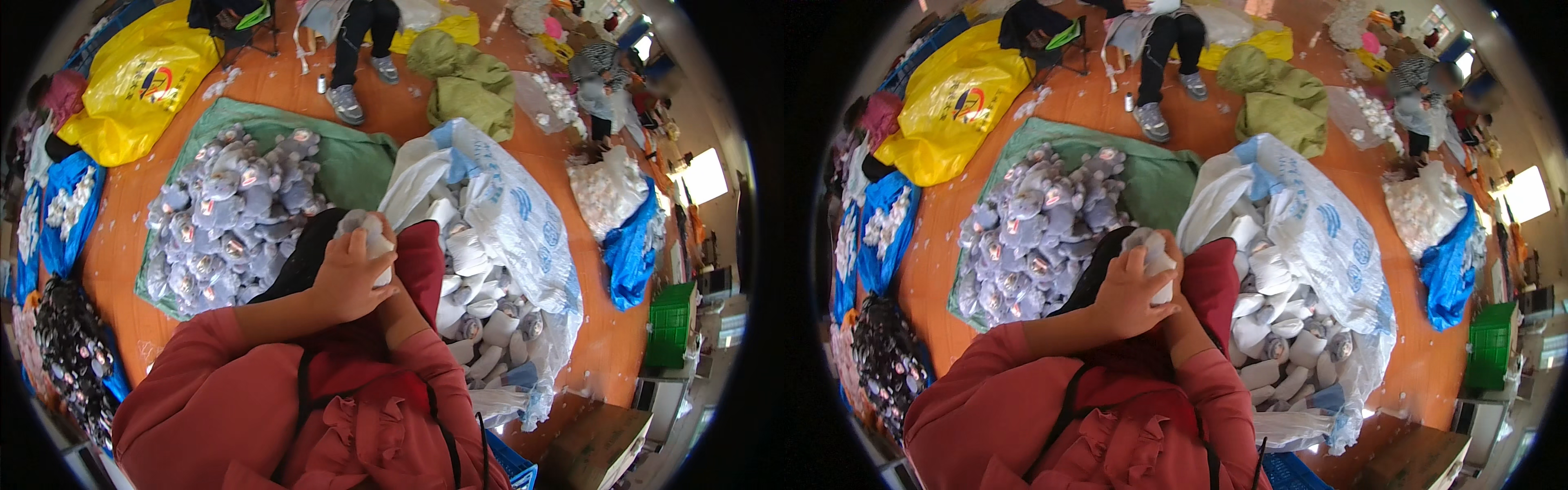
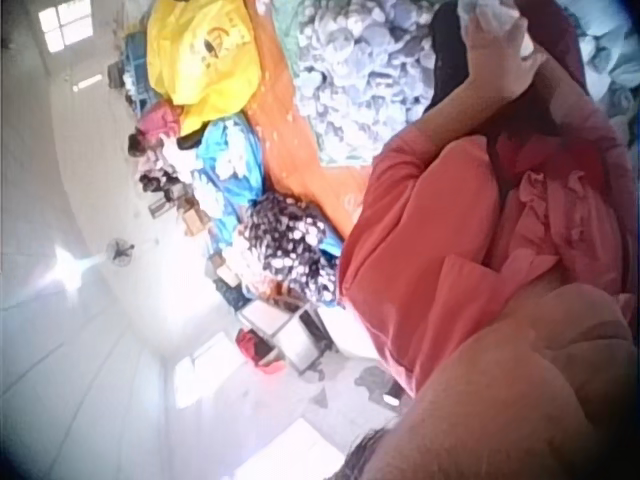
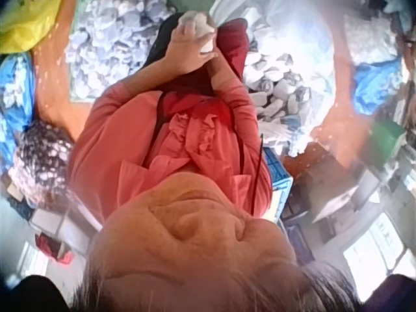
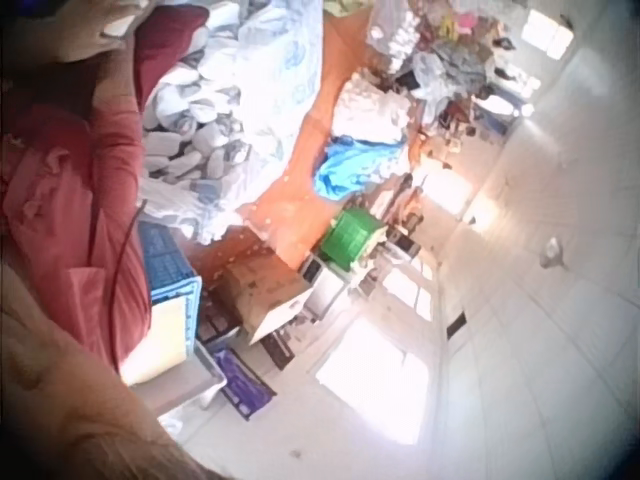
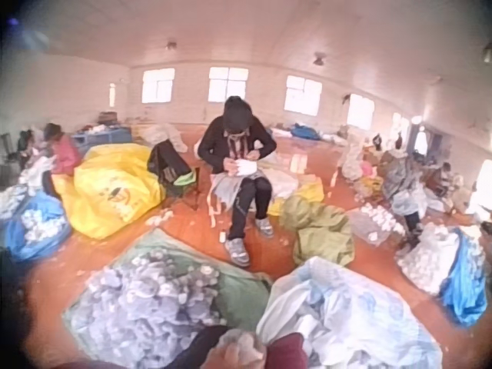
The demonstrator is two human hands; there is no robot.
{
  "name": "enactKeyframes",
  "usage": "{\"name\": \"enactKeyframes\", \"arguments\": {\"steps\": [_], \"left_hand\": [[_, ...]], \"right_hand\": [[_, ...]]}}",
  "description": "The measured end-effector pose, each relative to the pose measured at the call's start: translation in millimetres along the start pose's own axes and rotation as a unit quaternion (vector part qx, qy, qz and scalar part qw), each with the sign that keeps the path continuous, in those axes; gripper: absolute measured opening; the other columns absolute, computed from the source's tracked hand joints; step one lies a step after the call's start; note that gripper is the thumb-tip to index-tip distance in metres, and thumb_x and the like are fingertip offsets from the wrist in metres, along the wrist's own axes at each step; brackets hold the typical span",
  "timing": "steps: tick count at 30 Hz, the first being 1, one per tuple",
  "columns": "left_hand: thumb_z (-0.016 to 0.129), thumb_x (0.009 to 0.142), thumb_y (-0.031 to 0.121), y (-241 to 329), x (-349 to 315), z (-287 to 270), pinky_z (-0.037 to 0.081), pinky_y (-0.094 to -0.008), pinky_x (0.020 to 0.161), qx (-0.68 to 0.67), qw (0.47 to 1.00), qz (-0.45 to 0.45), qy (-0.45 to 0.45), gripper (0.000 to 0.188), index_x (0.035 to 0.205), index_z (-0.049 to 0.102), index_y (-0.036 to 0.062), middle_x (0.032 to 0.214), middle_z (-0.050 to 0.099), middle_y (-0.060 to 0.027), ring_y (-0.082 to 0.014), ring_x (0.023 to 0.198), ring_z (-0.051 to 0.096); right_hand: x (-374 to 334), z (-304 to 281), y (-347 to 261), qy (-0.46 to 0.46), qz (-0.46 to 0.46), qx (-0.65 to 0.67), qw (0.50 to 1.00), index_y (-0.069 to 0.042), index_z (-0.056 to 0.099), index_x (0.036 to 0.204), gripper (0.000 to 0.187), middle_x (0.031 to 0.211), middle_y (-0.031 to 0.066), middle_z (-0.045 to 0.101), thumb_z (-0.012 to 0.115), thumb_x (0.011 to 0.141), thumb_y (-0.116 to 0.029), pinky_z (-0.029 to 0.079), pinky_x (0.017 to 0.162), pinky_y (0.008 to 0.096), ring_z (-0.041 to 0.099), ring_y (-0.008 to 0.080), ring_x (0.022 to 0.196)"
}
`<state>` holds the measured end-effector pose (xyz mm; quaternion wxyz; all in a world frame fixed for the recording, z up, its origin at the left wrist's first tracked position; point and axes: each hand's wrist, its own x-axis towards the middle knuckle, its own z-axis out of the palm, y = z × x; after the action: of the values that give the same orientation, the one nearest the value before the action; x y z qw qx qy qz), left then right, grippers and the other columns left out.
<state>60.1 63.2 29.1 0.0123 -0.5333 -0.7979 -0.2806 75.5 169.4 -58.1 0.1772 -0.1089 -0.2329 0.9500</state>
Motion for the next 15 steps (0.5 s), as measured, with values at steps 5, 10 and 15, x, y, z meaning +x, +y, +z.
{"name": "enactKeyframes", "arguments": {"steps": [5, 10, 15], "left_hand": [[0.075, 0.076, 0.028, -12.7, 0.1, 13.0, 0.043, -0.046, 0.086, 0.006, 0.994, 0.045, 0.099, 0.03, 0.105, 0.068, 0.0205, 0.12, 0.047, -0.021, -0.0395, 0.102, 0.053], [0.078, 0.073, 0.019, -39.9, -7.5, 2.5, 0.046, -0.0439, 0.091, -0.102, 0.991, 0.074, 0.04, 0.028, 0.1, 0.07, 0.0206, 0.116, 0.05, -0.018, -0.0392, 0.105, 0.054], [0.079, 0.069, 0.011, -65.9, -6.6, -13.8, 0.046, -0.0428, 0.092, -0.173, 0.98, 0.096, 0.002, 0.033, 0.099, 0.069, 0.0187, 0.117, 0.052, -0.0134, -0.0355, 0.108, 0.055]], "right_hand": [[7.4, -15.7, 1.6, 0.085, -0.044, -0.171, 0.981, -0.007, 0.053, 0.117, 0.021, 0.1, 0.0069, 0.062, 0.049, 0.097, -0.013, 0.055, 0.079, 0.0348, 0.063, 0.0213, 0.089], [2.8, -28.7, -11.0, 0.061, -0.066, -0.303, 0.949, -0.006, 0.057, 0.124, 0.034, 0.111, 0.0086, 0.063, 0.058, 0.09, -0.005, 0.053, 0.087, 0.0317, 0.062, 0.0188, 0.098], [-8.6, -10.1, -24.7, -0.083, -0.158, -0.469, 0.865, -0.006, 0.056, 0.126, 0.047, 0.119, 0.0057, 0.059, 0.065, 0.081, 0.004, 0.046, 0.096, 0.0306, 0.057, 0.016, 0.109]]}}
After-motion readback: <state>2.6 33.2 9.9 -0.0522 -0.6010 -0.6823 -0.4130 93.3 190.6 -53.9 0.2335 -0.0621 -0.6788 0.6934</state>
